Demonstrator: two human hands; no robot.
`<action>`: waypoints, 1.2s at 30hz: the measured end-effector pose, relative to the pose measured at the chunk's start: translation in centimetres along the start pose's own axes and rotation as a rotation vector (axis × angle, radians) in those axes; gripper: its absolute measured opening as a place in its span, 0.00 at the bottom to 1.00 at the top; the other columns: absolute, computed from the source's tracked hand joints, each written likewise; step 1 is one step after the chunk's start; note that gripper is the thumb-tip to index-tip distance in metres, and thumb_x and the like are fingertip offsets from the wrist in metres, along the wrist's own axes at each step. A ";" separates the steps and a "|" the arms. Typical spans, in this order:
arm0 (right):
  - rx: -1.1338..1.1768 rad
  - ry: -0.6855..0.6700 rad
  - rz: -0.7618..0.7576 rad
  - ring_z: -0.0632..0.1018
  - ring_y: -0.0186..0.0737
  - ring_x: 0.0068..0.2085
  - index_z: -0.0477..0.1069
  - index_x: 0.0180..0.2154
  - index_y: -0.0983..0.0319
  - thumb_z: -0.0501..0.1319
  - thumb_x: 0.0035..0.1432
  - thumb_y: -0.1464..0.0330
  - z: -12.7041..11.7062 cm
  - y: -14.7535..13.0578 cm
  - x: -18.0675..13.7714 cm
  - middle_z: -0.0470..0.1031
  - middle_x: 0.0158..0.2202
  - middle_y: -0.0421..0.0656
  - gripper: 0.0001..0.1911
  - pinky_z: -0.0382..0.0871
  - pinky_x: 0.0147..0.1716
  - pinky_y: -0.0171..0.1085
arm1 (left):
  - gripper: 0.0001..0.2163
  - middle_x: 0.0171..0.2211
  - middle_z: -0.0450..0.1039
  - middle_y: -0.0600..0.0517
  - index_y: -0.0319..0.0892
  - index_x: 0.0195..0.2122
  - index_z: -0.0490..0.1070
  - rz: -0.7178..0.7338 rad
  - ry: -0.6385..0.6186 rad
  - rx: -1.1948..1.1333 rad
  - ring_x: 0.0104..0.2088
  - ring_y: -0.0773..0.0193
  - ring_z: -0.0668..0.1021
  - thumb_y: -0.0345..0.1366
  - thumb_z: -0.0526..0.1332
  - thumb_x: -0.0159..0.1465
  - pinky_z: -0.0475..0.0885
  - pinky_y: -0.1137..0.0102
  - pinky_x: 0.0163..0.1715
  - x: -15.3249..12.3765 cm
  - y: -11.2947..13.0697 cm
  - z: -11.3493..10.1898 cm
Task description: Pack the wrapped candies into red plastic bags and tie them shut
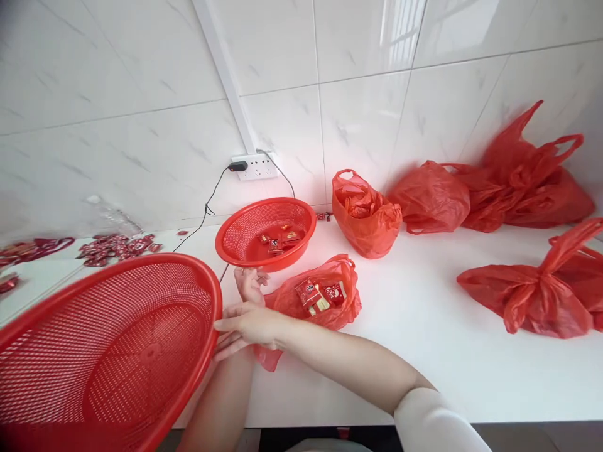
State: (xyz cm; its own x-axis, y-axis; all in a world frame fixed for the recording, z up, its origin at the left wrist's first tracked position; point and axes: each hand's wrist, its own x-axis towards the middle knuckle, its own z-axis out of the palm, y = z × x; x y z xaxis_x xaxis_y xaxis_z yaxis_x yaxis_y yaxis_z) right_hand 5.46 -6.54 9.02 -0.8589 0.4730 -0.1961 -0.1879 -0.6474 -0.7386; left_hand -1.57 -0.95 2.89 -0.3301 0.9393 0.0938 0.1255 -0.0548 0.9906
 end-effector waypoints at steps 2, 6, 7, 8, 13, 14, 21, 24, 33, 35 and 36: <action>-0.010 0.028 0.055 0.79 0.34 0.29 0.68 0.30 0.65 0.71 0.48 0.63 0.6 1.1 2.1 0.75 0.27 0.39 0.15 0.73 0.46 0.47 | 0.03 0.40 0.63 0.50 0.48 0.41 0.52 0.054 0.077 -0.067 0.31 0.66 0.73 0.36 0.45 0.66 0.67 0.67 0.31 0.5 0.0 -0.3; -0.032 0.042 0.119 0.79 0.33 0.29 0.68 0.30 0.65 0.68 0.52 0.67 1.5 2.6 6.0 0.74 0.26 0.38 0.10 0.73 0.45 0.41 | 0.07 0.37 0.62 0.51 0.47 0.37 0.48 0.091 0.110 -0.145 0.27 0.68 0.72 0.37 0.49 0.61 0.65 0.67 0.28 1.0 -0.5 -0.8; -0.023 0.047 0.119 0.79 0.34 0.29 0.67 0.29 0.65 0.69 0.52 0.67 1.6 2.9 6.8 0.74 0.26 0.39 0.11 0.73 0.43 0.40 | 0.08 0.36 0.62 0.51 0.47 0.37 0.48 0.090 0.114 -0.150 0.27 0.67 0.72 0.37 0.50 0.61 0.65 0.67 0.28 1.0 -0.7 -0.9; -0.010 0.049 0.110 0.79 0.35 0.31 0.66 0.29 0.64 0.69 0.51 0.66 1.7 3.1 7.6 0.75 0.27 0.39 0.13 0.73 0.42 0.39 | 0.08 0.35 0.62 0.52 0.47 0.37 0.47 0.089 0.118 -0.151 0.27 0.67 0.72 0.37 0.50 0.60 0.65 0.67 0.28 1.1 -0.8 -0.9; -0.143 -0.063 0.076 0.78 0.42 0.46 0.67 0.47 0.60 0.74 0.41 0.63 1.5 3.5 9.0 0.72 0.52 0.47 0.31 0.74 0.38 0.36 | 0.09 0.36 0.65 0.52 0.47 0.38 0.50 0.062 0.131 -0.117 0.26 0.69 0.73 0.35 0.50 0.57 0.64 0.67 0.28 1.1 -0.8 -0.7; -0.238 -0.093 0.064 0.77 0.43 0.49 0.64 0.54 0.56 0.74 0.41 0.63 1.5 3.3 8.7 0.67 0.58 0.47 0.38 0.74 0.38 0.35 | 0.10 0.37 0.65 0.52 0.46 0.39 0.51 0.052 0.134 -0.102 0.26 0.69 0.73 0.34 0.50 0.57 0.64 0.68 0.28 1.1 -0.8 -0.7; -0.947 -0.052 -0.370 0.73 0.42 0.55 0.71 0.52 0.58 0.60 0.60 0.67 -0.4 -2.0 0.3 0.72 0.55 0.44 0.18 0.65 0.53 0.37 | 0.06 0.35 0.70 0.49 0.44 0.36 0.60 -0.107 0.038 0.046 0.28 0.62 0.75 0.36 0.54 0.58 0.65 0.68 0.26 2.0 0.1 -2.1; -1.161 0.239 -0.511 0.73 0.41 0.53 0.71 0.52 0.57 0.56 0.63 0.68 -3.7 -5.2 -4.4 0.73 0.53 0.43 0.16 0.65 0.54 0.40 | 0.10 0.36 0.74 0.45 0.43 0.34 0.67 -0.145 -0.122 0.124 0.39 0.52 0.78 0.38 0.64 0.53 0.69 0.64 0.34 1.1 1.1 -3.3; -1.523 1.226 0.093 0.70 0.61 0.56 0.57 0.61 0.67 0.59 0.59 0.67 -15.4 -5.0 -12.9 0.66 0.57 0.62 0.30 0.60 0.53 0.56 | 0.51 0.60 0.63 0.37 0.47 0.63 0.55 -0.018 -0.547 0.777 0.65 0.37 0.57 0.44 0.74 0.37 0.48 0.45 0.60 -7.6 2.6 -4.2; -1.462 1.168 0.049 0.75 0.54 0.50 0.59 0.59 0.65 0.58 0.59 0.68 -16.0 -5.0 -13.9 0.74 0.50 0.57 0.26 0.65 0.49 0.50 | 0.46 0.54 0.69 0.38 0.45 0.60 0.60 -0.032 -0.515 0.799 0.61 0.37 0.63 0.43 0.73 0.38 0.55 0.48 0.57 -7.8 2.2 -4.0; -1.410 1.130 -0.014 0.77 0.49 0.47 0.61 0.58 0.64 0.57 0.59 0.69 -16.0 -5.2 -14.4 0.76 0.46 0.53 0.24 0.68 0.46 0.46 | 0.40 0.49 0.73 0.40 0.45 0.56 0.64 -0.052 -0.507 0.803 0.56 0.38 0.69 0.42 0.72 0.39 0.60 0.51 0.52 -7.7 2.0 -4.0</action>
State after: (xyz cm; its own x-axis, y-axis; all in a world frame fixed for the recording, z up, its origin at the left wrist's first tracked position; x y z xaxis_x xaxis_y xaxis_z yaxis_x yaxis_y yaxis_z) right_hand 26.42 -0.40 5.33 -0.0434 0.9983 -0.0388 0.8282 0.0143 -0.5603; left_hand -2.53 -9.63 4.61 0.0687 0.9794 -0.1898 0.7902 0.0627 0.6096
